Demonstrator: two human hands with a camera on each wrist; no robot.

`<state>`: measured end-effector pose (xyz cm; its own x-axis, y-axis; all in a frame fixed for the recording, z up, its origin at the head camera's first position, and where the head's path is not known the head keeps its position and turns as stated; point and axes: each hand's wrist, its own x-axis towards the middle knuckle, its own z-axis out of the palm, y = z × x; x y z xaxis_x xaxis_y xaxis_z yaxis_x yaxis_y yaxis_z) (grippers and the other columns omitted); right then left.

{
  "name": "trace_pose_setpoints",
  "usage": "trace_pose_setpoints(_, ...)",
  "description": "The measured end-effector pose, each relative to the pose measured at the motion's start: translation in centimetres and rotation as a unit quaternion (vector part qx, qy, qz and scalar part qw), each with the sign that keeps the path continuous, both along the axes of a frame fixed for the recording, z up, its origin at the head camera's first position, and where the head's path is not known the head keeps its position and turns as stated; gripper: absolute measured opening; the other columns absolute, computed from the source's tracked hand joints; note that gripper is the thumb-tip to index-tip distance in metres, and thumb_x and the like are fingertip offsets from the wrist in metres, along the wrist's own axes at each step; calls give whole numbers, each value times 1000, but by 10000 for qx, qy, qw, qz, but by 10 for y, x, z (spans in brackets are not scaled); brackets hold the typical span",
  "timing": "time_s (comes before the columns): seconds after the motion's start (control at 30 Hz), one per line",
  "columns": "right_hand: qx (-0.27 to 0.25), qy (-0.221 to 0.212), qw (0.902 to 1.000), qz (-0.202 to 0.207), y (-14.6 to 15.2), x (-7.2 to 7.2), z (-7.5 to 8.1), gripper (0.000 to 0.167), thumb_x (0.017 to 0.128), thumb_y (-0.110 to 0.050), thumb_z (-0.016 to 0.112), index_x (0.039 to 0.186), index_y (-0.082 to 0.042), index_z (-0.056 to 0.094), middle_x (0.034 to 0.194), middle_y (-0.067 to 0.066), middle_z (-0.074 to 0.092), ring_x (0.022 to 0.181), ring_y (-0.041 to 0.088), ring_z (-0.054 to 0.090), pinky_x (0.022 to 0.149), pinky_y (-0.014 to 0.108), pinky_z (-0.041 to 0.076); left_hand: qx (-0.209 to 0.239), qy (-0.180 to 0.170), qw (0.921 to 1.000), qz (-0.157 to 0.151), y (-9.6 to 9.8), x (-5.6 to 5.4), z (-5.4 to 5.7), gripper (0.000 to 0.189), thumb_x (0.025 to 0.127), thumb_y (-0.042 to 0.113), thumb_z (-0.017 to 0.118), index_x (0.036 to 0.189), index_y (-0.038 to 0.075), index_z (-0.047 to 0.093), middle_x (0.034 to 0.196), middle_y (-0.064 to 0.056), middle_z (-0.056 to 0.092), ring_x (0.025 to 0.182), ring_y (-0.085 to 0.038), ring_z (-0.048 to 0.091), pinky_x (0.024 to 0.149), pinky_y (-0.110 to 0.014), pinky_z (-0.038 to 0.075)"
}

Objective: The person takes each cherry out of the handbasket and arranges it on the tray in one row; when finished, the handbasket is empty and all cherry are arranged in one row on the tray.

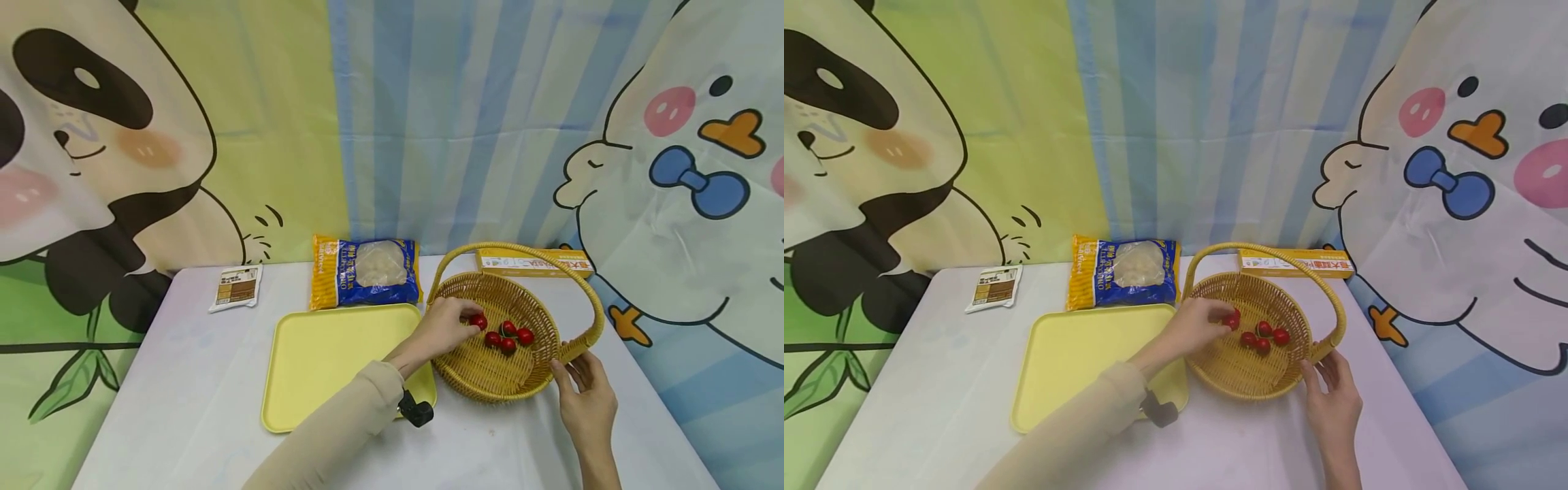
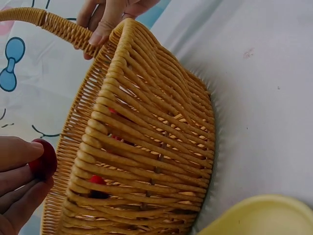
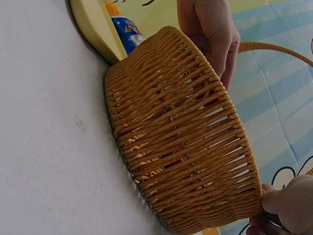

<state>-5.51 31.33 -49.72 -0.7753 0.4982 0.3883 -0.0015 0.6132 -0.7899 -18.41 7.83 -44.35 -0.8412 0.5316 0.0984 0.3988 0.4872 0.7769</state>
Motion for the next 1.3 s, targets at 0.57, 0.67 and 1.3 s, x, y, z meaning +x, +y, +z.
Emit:
trace_pose_setpoints(0.57, -33, -102, 9999, -85, -1, 1, 0, 52, 96, -9, 75, 145, -6, 58, 139, 16, 66, 112, -22, 50, 95, 2, 45, 43, 129, 9999, -22, -24, 12, 10, 30, 95, 18, 79, 125, 17, 78, 123, 3, 77, 115, -9, 70, 91, -20, 55)
trace_pose_setpoints(0.67, -48, -73, 9999, -81, -1, 1, 0, 51, 96, -8, 75, 144, -5, 58, 139, 16, 67, 112, -22, 50, 95, 2, 46, 115, 155, 9998, -26, -28, 13, 9, 29, 94, 20, 79, 123, 20, 79, 123, 4, 77, 97, -8, 70, 77, -18, 51)
trace_pose_setpoints(1.3, -85, 14, 10000, -14, -1, 0, 0, 51, 96, -7, 75, 144, -5, 58, 139, 18, 66, 114, -19, 54, 96, 3, 46, 569, -268, 9980, 36, -57, 15, 4, 29, 93, 18, 80, 122, 18, 80, 120, 0, 78, 65, -7, 53, 53, -18, 42)
